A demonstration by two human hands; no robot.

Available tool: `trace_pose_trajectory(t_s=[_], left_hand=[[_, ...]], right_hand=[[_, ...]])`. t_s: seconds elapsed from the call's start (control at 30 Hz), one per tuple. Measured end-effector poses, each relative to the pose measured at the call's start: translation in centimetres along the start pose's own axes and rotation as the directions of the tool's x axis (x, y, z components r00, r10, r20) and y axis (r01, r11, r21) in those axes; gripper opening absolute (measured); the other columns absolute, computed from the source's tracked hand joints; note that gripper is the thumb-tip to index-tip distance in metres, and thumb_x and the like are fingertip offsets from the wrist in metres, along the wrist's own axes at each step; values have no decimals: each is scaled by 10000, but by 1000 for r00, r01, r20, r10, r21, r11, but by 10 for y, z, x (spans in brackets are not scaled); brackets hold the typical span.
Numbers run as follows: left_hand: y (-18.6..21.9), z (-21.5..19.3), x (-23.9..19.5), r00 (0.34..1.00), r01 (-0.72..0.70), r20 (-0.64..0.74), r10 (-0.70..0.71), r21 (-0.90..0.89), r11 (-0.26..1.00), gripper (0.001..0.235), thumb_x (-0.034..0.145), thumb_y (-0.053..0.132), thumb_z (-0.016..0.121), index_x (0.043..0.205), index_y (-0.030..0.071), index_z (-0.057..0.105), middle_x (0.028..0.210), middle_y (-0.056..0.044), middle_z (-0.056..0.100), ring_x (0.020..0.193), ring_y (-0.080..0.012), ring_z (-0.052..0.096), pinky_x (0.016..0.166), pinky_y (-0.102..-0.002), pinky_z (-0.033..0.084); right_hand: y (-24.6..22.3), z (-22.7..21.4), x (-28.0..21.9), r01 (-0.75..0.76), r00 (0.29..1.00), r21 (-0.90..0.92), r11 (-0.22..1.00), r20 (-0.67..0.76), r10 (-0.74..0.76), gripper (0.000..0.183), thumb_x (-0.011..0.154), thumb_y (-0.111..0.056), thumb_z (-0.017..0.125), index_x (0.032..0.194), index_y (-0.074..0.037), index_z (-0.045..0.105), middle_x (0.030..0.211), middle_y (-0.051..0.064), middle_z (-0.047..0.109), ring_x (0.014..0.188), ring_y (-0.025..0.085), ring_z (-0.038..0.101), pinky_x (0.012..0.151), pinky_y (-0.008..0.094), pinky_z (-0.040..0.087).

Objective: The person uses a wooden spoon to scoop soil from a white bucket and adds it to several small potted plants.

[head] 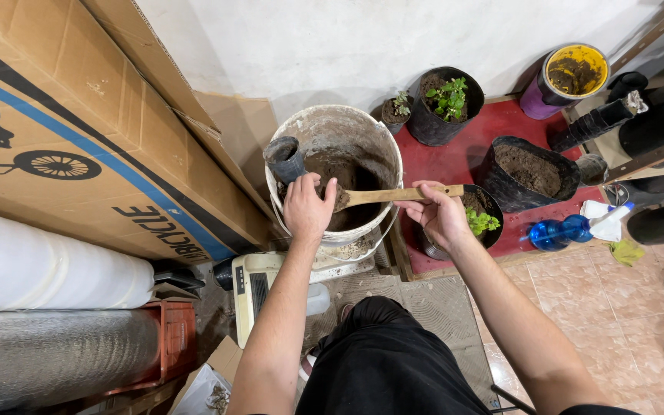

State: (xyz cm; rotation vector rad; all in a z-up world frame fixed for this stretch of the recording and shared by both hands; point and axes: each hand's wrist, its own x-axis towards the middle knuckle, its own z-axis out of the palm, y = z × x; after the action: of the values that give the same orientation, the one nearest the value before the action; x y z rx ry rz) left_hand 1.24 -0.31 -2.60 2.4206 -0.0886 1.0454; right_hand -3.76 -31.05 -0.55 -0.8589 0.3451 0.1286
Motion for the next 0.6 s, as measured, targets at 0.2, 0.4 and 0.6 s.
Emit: trace_pose_trajectory(t_s=[0.2, 0.4, 0.6], left_hand=[[2, 0, 1, 1000, 25, -9, -25, -23, 999, 278, 1042, 476, 774, 1027, 206, 710, 880, 31, 722, 844, -223, 760, 797, -353, 628], [4, -2, 1, 1000, 16, -6, -16, -28, 999, 244, 1073, 435, 749, 1020, 198, 716, 875, 19, 719, 841, -234, 759, 792, -355, 626], [0, 1, -2, 1000, 4, 14, -4, 7, 1000, 253, 1097, 459, 724, 1032, 214, 718, 883, 22, 712, 832, -230, 750, 785, -360, 623]], right_hand=[[-1, -4, 0, 19, 1000, 15, 1000, -15, -19, 261, 1120, -171, 698, 1293, 24, 680, 1173, 414, 765, 1018, 504, 828, 787, 452, 757], [-27, -11, -4, 60, 998, 3, 998, -32, -60, 271, 1130, -186, 687, 1307, 20, 677, 1203, 416, 752, 1048, 498, 824, 810, 454, 757], [-64, -28, -12, 165, 982, 16, 986, -93, -163, 240, 1120, -175, 699, 1280, 4, 696, 1210, 422, 742, 1014, 482, 829, 797, 425, 762]])
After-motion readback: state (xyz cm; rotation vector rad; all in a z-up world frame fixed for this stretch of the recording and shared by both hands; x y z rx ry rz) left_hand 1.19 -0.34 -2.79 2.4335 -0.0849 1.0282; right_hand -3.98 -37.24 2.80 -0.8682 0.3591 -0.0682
